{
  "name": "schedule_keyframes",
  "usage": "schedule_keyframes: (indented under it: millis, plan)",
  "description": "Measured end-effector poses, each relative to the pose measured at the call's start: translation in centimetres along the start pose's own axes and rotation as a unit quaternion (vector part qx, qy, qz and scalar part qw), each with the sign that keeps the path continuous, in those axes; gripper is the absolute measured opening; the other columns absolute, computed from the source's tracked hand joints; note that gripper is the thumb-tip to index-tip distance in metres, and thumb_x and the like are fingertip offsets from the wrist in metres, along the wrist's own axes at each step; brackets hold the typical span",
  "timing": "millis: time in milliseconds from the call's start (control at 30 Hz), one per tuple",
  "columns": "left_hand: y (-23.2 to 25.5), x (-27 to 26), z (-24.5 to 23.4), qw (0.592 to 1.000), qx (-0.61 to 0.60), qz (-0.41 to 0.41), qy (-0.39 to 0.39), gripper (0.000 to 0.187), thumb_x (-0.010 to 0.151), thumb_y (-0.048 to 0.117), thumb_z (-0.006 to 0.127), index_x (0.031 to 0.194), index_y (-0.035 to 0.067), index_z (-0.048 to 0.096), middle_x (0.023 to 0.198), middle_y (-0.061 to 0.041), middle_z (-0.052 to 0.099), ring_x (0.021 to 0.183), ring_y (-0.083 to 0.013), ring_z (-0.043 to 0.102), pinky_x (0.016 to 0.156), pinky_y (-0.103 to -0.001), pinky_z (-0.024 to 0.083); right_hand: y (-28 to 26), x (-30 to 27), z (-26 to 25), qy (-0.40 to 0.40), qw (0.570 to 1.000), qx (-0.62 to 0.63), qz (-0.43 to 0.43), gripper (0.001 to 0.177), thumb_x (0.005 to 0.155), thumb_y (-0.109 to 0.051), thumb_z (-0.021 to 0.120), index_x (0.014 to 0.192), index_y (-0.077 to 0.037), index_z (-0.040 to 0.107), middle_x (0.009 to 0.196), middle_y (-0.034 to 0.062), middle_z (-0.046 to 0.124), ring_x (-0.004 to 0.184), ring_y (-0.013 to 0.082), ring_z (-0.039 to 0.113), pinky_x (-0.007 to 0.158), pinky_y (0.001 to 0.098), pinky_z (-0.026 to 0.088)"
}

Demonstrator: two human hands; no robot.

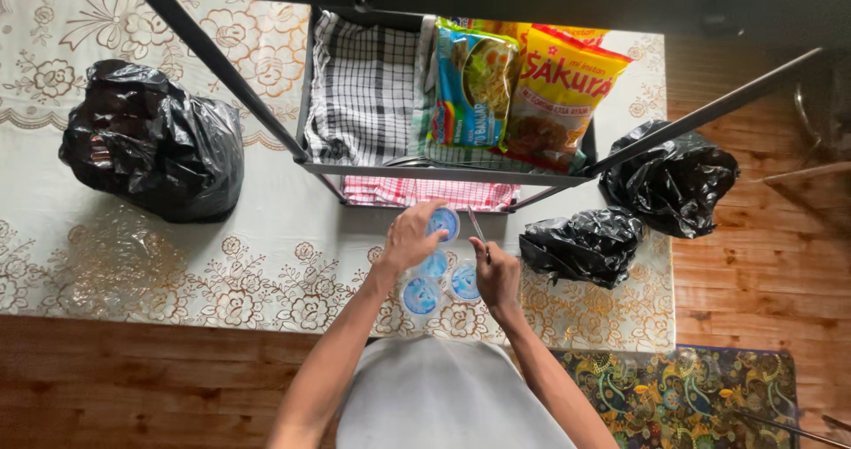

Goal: The person unpacks spoons from a plastic bag and places them into a storage cart, then removes plastic water cups from the bag and arranges them inside the cart.

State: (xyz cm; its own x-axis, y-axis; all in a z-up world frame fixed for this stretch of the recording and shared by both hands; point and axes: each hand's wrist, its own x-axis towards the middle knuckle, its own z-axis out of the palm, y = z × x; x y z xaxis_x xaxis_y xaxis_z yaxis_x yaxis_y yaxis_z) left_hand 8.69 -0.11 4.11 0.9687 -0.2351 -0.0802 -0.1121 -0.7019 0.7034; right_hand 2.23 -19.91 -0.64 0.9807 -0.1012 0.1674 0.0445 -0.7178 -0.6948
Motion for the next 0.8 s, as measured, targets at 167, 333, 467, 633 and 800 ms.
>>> schedule_keyframes:
  millis: [167, 333, 467, 633, 800]
  plan:
    - [-0.8, 2.0, 0.5, 0.994, -0.077, 0.039, -0.061, 0.035, 0.08, 0.02, 0.08, 0.114, 0.013, 0.07, 0.108, -0.008, 0.078, 0.106, -0.0273, 0.075, 0.089, -0.04, 0.057, 0.2, 0.3, 1.4, 0.02, 0.997, 0.075, 0.022, 0.04, 0.104, -0.031, 0.059, 0.079, -0.001, 0.067, 0.064, 0.0204, 0.062, 0.052, 0.0351, 0.061, 0.048, 0.0445, 0.042]
    - [-1.8, 3.2, 1.2, 0.988, -0.127, 0.034, -0.084, 0.026, 0.085, 0.018, 0.076, 0.11, 0.009, 0.071, 0.105, -0.009, 0.078, 0.106, -0.0254, 0.076, 0.088, -0.039, 0.058, 0.9, -0.9, 1.9, 0.016, 0.989, 0.114, 0.092, 0.044, 0.106, -0.032, 0.057, 0.077, 0.0, 0.069, 0.052, 0.0152, 0.054, 0.045, 0.0204, 0.05, 0.048, 0.0395, 0.039]
    - [-2.0, 4.3, 1.5, 0.977, -0.16, 0.043, -0.135, 0.025, 0.084, 0.019, 0.077, 0.107, 0.009, 0.072, 0.104, -0.01, 0.079, 0.107, -0.0246, 0.075, 0.091, -0.037, 0.058, 0.7, -0.8, 1.8, 0.01, 0.982, 0.137, 0.127, 0.044, 0.105, -0.033, 0.055, 0.077, -0.001, 0.07, 0.049, 0.0108, 0.051, 0.044, 0.0165, 0.046, 0.046, 0.0381, 0.036]
    - [-0.5, 4.3, 0.7, 0.979, -0.078, 0.081, -0.172, 0.029, 0.082, 0.022, 0.08, 0.109, 0.012, 0.075, 0.109, -0.01, 0.077, 0.105, -0.0268, 0.073, 0.092, -0.039, 0.058, -0.2, -0.5, 0.7, 0.027, 0.972, 0.145, 0.184, 0.044, 0.106, -0.031, 0.053, 0.08, -0.002, 0.072, 0.05, 0.0055, 0.046, 0.048, 0.0127, 0.04, 0.047, 0.0355, 0.032]
    - [1.2, 1.2, -0.8, 0.984, -0.053, 0.161, 0.055, 0.032, 0.091, 0.029, 0.076, 0.116, 0.008, 0.073, 0.121, -0.013, 0.075, 0.113, -0.0312, 0.071, 0.102, -0.044, 0.054, -4.0, 0.1, -3.0, 0.0, 0.962, 0.194, 0.191, 0.036, 0.108, -0.029, 0.046, 0.1, -0.004, 0.07, 0.054, -0.0005, 0.044, 0.049, 0.0089, 0.038, 0.047, 0.0325, 0.031]
